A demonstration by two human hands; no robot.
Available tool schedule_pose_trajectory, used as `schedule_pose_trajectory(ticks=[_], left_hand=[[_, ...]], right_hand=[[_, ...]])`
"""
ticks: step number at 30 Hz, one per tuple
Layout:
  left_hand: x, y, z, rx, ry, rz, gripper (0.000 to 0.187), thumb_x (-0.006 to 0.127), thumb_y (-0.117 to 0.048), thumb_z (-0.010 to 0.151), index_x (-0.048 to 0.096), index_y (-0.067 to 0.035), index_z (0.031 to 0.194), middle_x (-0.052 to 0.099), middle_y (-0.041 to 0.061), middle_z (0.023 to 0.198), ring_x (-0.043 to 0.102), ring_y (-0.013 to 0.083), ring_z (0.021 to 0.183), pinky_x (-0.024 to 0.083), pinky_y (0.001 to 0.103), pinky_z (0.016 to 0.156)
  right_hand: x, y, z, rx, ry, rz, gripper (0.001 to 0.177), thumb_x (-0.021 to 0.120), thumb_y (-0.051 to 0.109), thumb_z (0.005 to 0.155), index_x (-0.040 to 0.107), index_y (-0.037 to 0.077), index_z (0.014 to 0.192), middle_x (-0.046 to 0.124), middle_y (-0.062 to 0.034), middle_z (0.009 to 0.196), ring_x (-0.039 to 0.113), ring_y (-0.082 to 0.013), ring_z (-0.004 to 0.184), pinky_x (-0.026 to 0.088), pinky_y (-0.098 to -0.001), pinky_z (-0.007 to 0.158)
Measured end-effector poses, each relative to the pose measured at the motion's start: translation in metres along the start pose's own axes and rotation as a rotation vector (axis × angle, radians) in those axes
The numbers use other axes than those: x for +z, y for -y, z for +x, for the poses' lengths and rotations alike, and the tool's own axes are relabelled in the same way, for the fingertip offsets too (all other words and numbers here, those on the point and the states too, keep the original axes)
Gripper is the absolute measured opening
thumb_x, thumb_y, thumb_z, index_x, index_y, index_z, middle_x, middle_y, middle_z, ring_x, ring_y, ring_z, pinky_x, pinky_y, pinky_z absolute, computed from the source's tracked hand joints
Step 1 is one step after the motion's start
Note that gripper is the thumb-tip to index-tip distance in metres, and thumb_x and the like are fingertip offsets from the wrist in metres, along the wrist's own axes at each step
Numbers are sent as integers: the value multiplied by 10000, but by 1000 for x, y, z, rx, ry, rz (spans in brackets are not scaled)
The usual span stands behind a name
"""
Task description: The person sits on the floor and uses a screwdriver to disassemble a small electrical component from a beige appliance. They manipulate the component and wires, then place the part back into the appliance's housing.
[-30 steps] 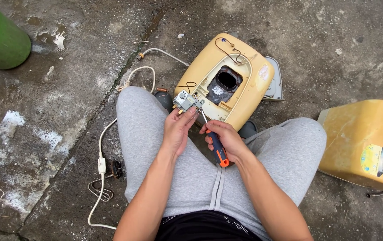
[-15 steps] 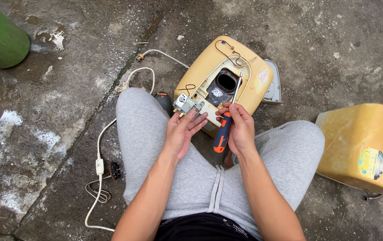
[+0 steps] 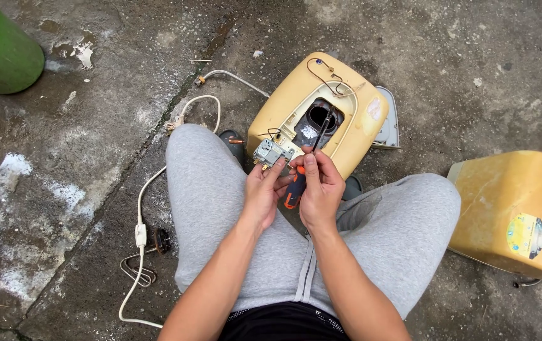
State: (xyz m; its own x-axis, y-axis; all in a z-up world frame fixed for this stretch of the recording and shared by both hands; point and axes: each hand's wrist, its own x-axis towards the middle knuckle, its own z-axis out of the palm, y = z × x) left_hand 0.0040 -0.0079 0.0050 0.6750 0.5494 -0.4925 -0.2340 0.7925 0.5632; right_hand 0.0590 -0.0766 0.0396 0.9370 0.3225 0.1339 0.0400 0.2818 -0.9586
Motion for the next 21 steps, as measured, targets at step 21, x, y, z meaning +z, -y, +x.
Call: schedule_pose_trajectory(ticks=[21], left_hand=[[7,-9,-3,57,-102,42,157,737,-108,929,610,-26,971,672,68,710,652,181,510,532,282,421]], right_hand=[[17,11,7,-232,48,-548,116,771,141,962,776,42,1021,721,-75,847,574,-140,745,502,-268,688]])
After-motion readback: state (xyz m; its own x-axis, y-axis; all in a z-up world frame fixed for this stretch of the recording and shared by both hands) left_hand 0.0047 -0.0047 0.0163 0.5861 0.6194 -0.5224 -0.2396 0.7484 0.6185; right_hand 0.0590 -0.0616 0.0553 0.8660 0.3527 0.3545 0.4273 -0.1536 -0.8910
